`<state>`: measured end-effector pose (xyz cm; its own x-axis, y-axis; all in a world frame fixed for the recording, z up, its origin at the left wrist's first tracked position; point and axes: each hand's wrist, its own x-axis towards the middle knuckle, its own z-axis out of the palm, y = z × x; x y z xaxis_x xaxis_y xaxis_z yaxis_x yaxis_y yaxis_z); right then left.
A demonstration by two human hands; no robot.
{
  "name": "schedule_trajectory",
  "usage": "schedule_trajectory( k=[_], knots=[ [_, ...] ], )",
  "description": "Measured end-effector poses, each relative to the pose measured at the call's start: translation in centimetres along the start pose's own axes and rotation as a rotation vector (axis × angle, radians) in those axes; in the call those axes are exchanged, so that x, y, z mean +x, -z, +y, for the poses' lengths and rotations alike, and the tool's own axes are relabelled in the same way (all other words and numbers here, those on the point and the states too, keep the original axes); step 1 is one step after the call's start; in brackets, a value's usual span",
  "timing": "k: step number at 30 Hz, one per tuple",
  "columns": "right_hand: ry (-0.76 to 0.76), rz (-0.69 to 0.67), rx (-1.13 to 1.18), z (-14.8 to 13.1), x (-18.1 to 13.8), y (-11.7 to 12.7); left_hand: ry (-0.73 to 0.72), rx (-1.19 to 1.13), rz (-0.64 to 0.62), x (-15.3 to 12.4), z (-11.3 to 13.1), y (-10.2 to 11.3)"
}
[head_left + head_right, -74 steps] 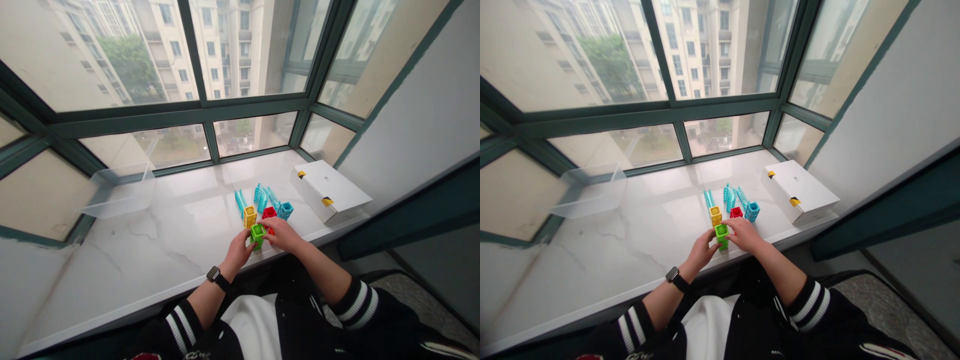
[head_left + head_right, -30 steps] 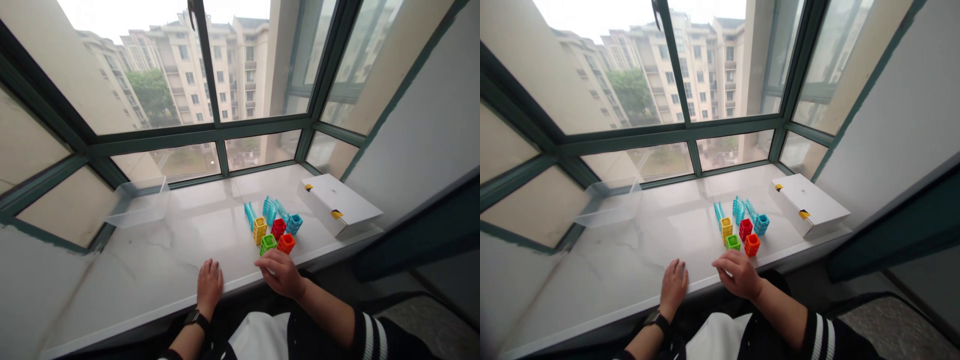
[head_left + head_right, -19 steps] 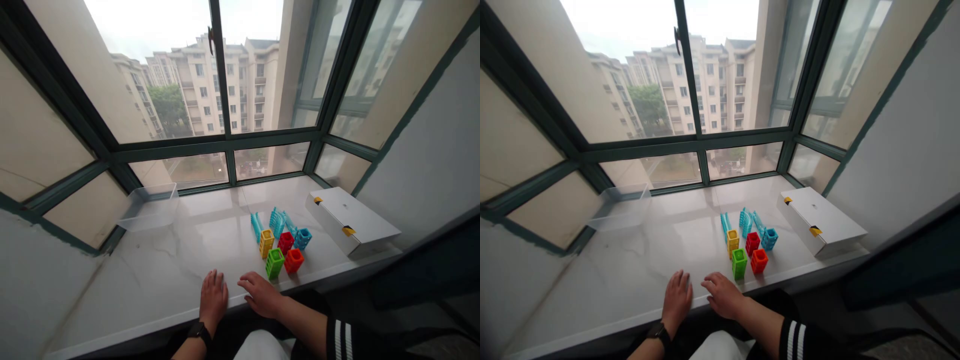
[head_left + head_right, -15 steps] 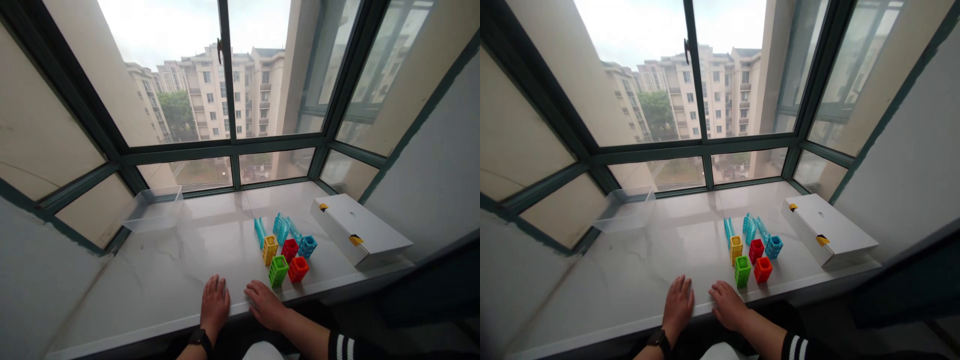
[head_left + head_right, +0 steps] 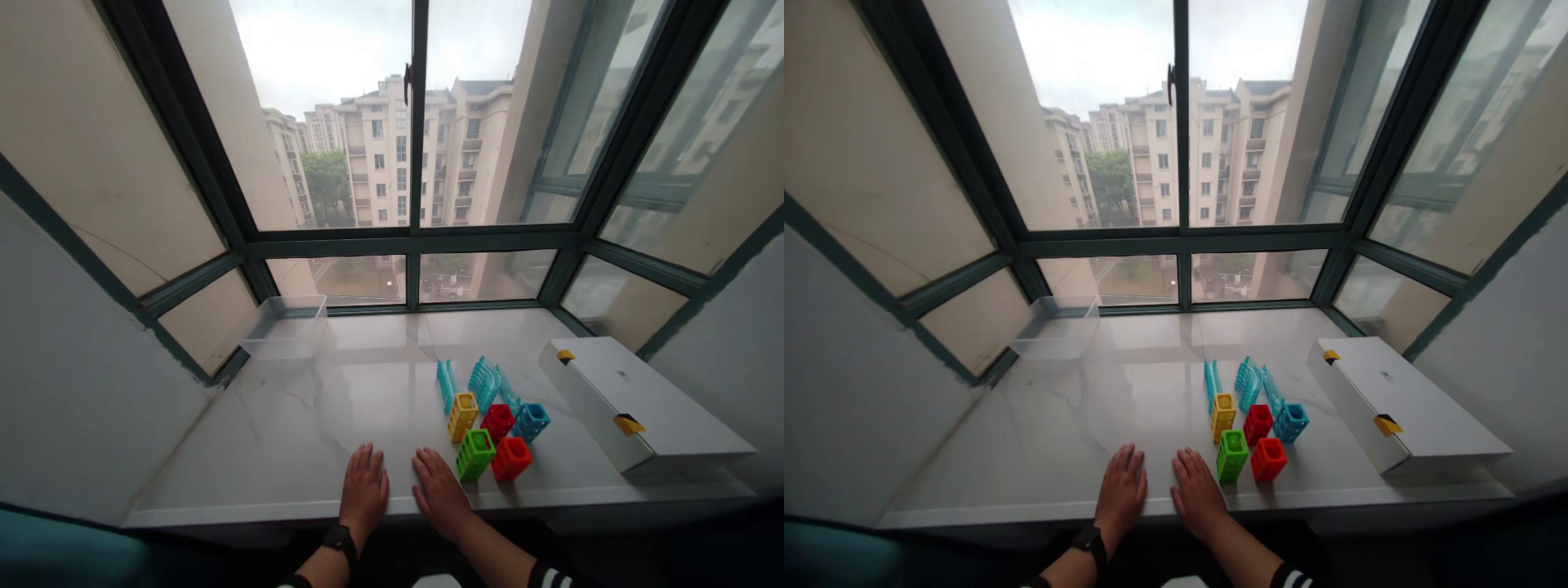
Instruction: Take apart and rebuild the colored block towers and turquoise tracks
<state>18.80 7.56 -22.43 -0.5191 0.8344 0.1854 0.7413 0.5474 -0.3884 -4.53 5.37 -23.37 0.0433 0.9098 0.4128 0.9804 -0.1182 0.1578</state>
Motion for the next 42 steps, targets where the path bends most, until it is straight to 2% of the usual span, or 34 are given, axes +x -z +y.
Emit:
schedule_trajectory(
  k=[15,21,26,30,37,42],
  knots=[
    [0.006,0.059,0.005,-0.1,0.0,0.1,0.007,0.005,-0.017,0.0,-0.1,-0.2],
    [-0.014,0.026,0.034,-0.4,0.2,0.5,0.027,0.007,-0.042,0.2,0.2,0.2],
    [-0.06,-0.045,0.115,-1.1,0.4,2.0,0.028,0.003,-0.057,0.5,0.4,0.7],
    [-0.057,-0.032,0.235,-2.7,0.2,4.8,0.037,-0.009,-0.067,0.6,0.5,1.0],
    [0.148,0.21,0.366,-6.9,-0.1,13.3,0.043,-0.035,-0.053,0.6,0.6,0.9],
    [0.226,0.385,0.262,-6.5,-0.3,19.8,0.042,-0.052,-0.052,0.6,0.6,0.9]
  ],
)
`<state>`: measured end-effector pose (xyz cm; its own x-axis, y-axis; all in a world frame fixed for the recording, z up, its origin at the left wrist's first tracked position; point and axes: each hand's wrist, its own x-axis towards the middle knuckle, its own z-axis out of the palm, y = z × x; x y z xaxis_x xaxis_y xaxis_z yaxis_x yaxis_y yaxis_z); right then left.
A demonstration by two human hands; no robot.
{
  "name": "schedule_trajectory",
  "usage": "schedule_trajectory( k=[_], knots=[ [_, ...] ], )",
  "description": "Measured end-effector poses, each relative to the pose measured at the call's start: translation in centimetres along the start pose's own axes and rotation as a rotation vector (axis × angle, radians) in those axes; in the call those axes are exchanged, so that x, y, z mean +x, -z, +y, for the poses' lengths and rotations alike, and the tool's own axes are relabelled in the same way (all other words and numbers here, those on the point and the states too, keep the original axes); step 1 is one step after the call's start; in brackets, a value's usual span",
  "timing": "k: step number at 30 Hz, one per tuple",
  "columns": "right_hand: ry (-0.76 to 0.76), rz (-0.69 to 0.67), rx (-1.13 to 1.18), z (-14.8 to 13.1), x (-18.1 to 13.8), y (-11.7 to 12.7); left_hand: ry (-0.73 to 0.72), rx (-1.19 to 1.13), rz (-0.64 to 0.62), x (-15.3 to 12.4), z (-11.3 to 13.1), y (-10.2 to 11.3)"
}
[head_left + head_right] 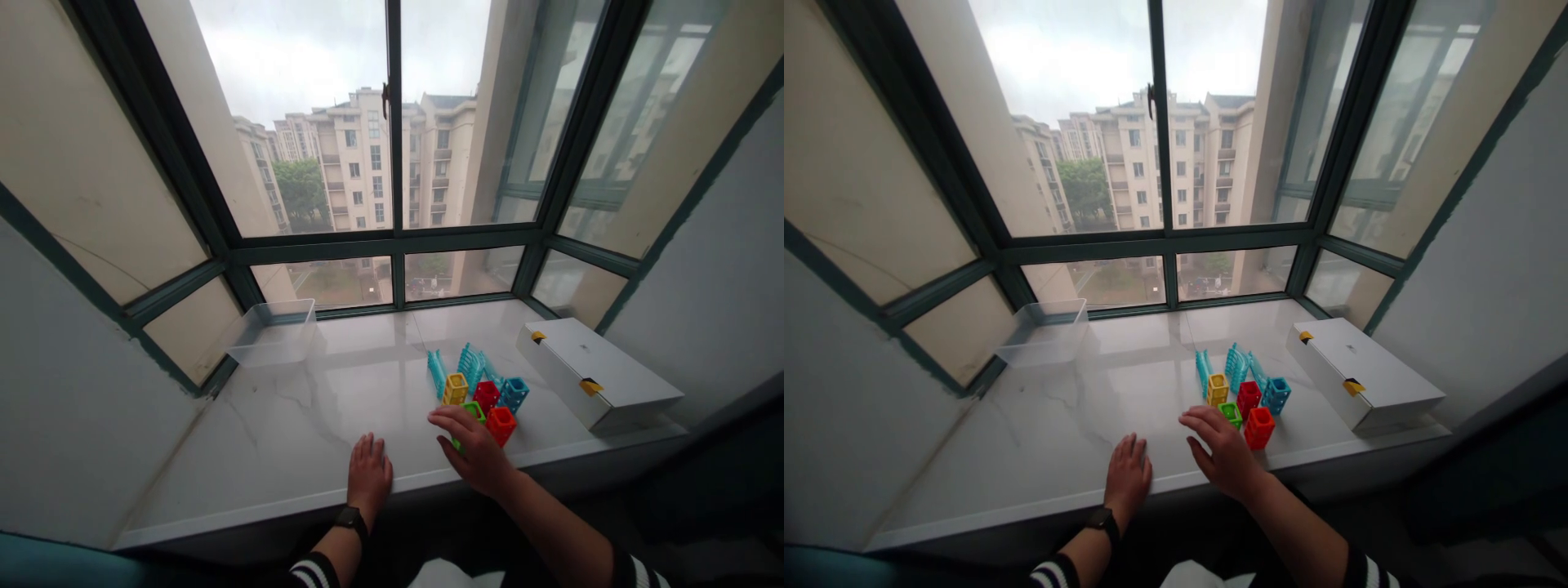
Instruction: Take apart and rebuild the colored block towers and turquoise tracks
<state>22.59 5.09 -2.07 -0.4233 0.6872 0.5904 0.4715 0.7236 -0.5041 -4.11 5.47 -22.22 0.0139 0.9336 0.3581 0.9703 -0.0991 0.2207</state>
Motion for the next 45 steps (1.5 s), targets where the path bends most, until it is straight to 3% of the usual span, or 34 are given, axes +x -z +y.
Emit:
schedule_trajectory(
  k=[3,6,10,15,19,25,30,38,45],
  knots=[
    [-0.063,0.037,-0.11,1.0,0.6,3.6,-0.007,0.004,0.01,0.0,0.1,0.1],
    [-0.149,-0.01,-0.227,3.0,0.5,6.5,-0.011,-0.009,0.012,0.0,0.2,0.1],
    [-0.204,-0.14,-0.345,6.1,-0.3,8.0,-0.012,-0.028,0.006,0.0,0.1,0.1],
    [-0.222,-0.269,-0.368,8.5,-1.5,6.6,-0.01,-0.019,-0.018,0.1,0.2,0.4],
    [-0.217,-0.291,-0.362,9.3,-2.0,5.5,-0.013,-0.004,-0.022,0.1,0.1,0.4],
    [-0.198,-0.326,-0.324,9.9,-0.8,6.0,-0.026,0.016,0.003,0.1,0.0,0.3],
    [-0.203,-0.412,-0.311,8.8,0.9,5.8,-0.03,0.023,0.002,0.1,0.0,0.3],
    [-0.214,-0.371,-0.114,5.3,1.2,4.7,-0.012,-0.056,0.021,0.2,-0.3,0.2],
    [-0.251,-0.308,0.07,4.0,0.3,1.0,0.076,-0.307,0.039,0.7,-1.2,0.3]
  ],
)
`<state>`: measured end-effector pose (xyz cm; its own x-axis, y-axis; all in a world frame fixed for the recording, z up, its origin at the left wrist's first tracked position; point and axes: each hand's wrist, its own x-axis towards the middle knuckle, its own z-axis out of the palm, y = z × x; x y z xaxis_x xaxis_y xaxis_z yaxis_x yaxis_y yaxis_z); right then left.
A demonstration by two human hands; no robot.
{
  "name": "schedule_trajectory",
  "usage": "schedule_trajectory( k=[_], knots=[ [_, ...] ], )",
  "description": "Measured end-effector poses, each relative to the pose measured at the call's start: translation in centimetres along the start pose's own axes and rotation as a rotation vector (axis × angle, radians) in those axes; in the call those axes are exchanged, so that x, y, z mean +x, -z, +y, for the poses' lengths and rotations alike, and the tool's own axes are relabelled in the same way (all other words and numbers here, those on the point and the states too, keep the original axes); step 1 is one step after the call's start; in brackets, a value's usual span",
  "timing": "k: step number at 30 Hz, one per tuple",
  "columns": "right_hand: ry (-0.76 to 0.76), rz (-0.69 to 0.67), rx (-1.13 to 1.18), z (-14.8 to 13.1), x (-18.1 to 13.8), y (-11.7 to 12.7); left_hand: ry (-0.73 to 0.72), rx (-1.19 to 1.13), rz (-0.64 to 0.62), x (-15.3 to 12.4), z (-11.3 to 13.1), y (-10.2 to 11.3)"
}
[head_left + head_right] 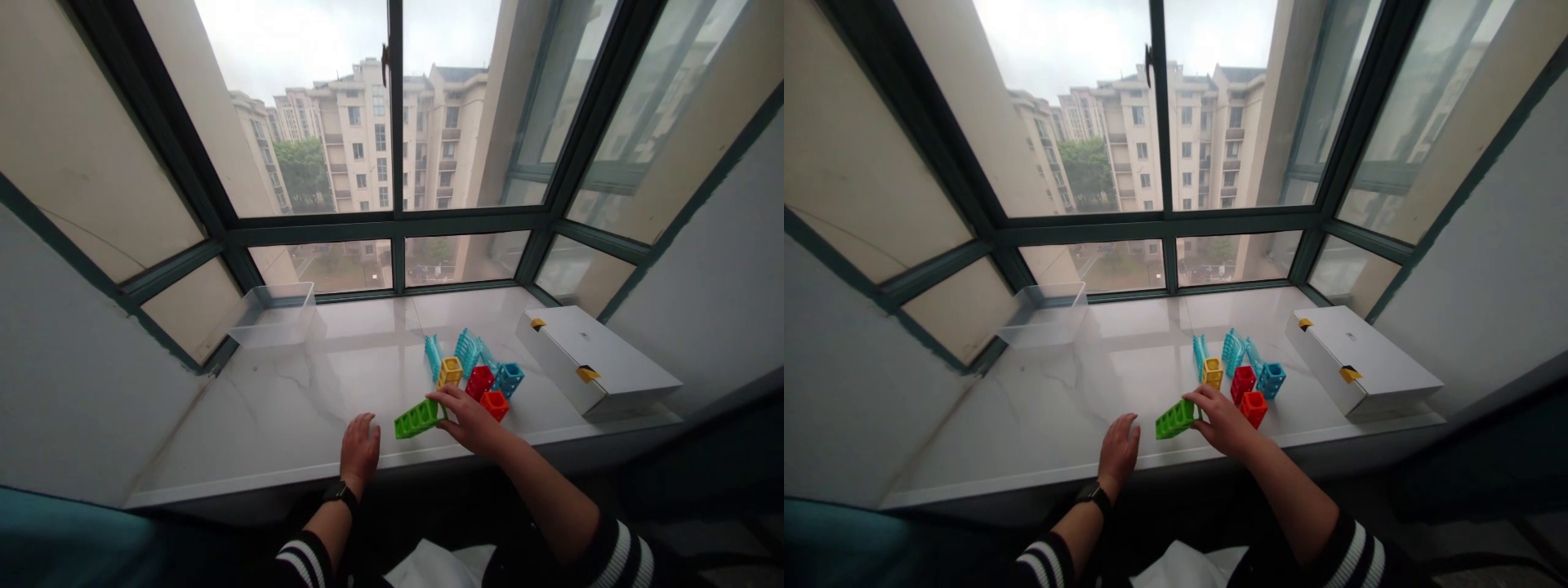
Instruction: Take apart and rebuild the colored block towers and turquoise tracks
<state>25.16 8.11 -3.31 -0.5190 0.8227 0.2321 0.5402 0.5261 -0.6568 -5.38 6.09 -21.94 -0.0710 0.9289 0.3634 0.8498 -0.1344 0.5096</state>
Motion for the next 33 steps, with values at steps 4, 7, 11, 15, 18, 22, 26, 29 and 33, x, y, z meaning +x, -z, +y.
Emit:
schedule_trajectory(
  k=[4,7,11,15,18,22,26,29,33],
  knots=[
    [-0.046,0.057,0.095,0.4,-0.1,-3.6,0.139,-0.216,0.042,0.5,-0.2,1.0],
    [-0.064,0.083,0.155,1.3,-0.2,-6.1,0.109,-0.292,0.074,0.9,0.6,2.9],
    [-0.079,0.104,0.239,3.4,0.3,-8.7,-0.209,-0.179,-0.074,1.9,3.0,6.1],
    [-0.122,0.12,0.4,5.5,1.2,-11.0,-0.356,-0.015,-0.255,3.4,4.4,7.4],
    [-0.194,0.121,0.396,6.5,1.8,-12.6,-0.351,0.05,-0.312,4.5,3.9,6.5],
    [-0.246,0.098,0.308,7.6,2.1,-13.6,-0.35,0.137,-0.367,5.4,3.1,5.0],
    [-0.229,0.075,0.165,8.1,1.9,-13.8,-0.351,0.24,-0.425,5.5,3.1,4.2],
    [-0.149,0.046,0.012,7.8,2.1,-14.0,-0.335,0.302,-0.446,5.1,3.4,3.6],
    [-0.083,-0.012,-0.126,7.0,2.4,-13.9,-0.301,0.342,-0.427,4.6,3.6,2.7]
  ],
)
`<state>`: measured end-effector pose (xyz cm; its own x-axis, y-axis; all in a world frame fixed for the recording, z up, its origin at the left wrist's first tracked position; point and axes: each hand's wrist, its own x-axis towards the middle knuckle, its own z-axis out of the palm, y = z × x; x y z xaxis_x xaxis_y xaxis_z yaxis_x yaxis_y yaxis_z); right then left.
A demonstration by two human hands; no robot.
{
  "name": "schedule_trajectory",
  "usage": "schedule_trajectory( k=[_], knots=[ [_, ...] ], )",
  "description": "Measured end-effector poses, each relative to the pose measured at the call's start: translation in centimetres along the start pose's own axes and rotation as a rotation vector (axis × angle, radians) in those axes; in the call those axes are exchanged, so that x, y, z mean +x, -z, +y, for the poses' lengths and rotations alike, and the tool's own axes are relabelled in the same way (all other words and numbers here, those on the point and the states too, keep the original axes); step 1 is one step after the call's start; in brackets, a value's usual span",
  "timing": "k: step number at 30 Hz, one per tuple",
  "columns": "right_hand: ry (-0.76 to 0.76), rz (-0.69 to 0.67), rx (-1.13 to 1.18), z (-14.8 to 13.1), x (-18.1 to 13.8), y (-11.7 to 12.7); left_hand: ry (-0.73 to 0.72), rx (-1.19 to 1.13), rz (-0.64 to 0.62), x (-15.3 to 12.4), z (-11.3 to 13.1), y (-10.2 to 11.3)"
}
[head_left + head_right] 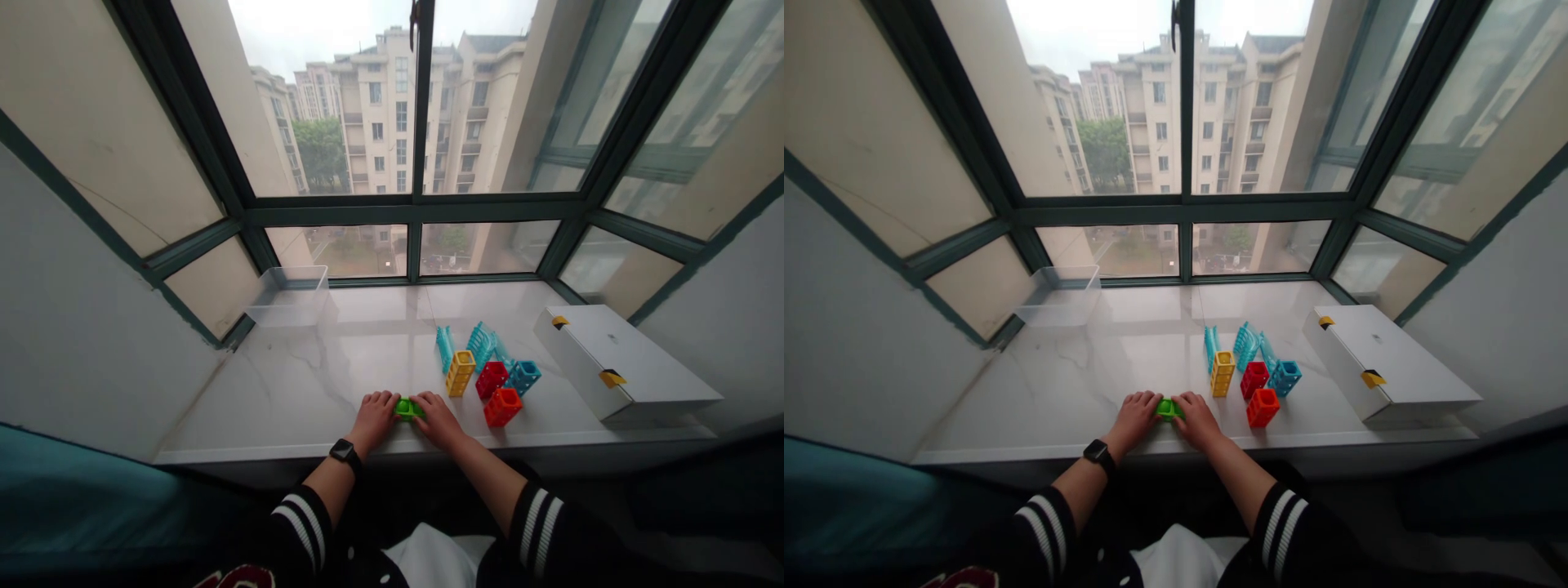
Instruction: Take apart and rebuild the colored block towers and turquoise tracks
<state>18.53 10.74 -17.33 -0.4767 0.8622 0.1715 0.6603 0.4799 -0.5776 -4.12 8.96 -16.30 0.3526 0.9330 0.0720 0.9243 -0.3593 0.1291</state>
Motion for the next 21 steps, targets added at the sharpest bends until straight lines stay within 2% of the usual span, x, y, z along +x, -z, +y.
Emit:
schedule_trajectory(
  k=[4,8,12,16,18,21],
  knots=[
    [-0.016,-0.006,-0.144,-0.3,-0.1,0.3,0.041,0.027,0.01,0.2,0.5,-0.4],
    [-0.065,0.043,-0.247,0.0,-1.0,-0.2,0.129,0.061,0.033,0.8,1.2,-0.6],
    [-0.085,0.134,-0.246,0.8,-3.0,-1.7,0.243,0.092,0.039,1.9,1.9,-0.7],
    [-0.035,0.19,-0.214,1.6,-4.6,-2.5,0.302,0.1,0.03,3.2,2.1,-0.5],
    [-0.04,0.174,-0.218,1.4,-4.3,-2.3,0.309,0.1,0.025,3.7,2.0,-0.5],
    [-0.089,0.065,-0.261,0.4,-2.3,-1.3,0.291,0.106,0.029,4.0,1.8,-0.5]
  ],
)
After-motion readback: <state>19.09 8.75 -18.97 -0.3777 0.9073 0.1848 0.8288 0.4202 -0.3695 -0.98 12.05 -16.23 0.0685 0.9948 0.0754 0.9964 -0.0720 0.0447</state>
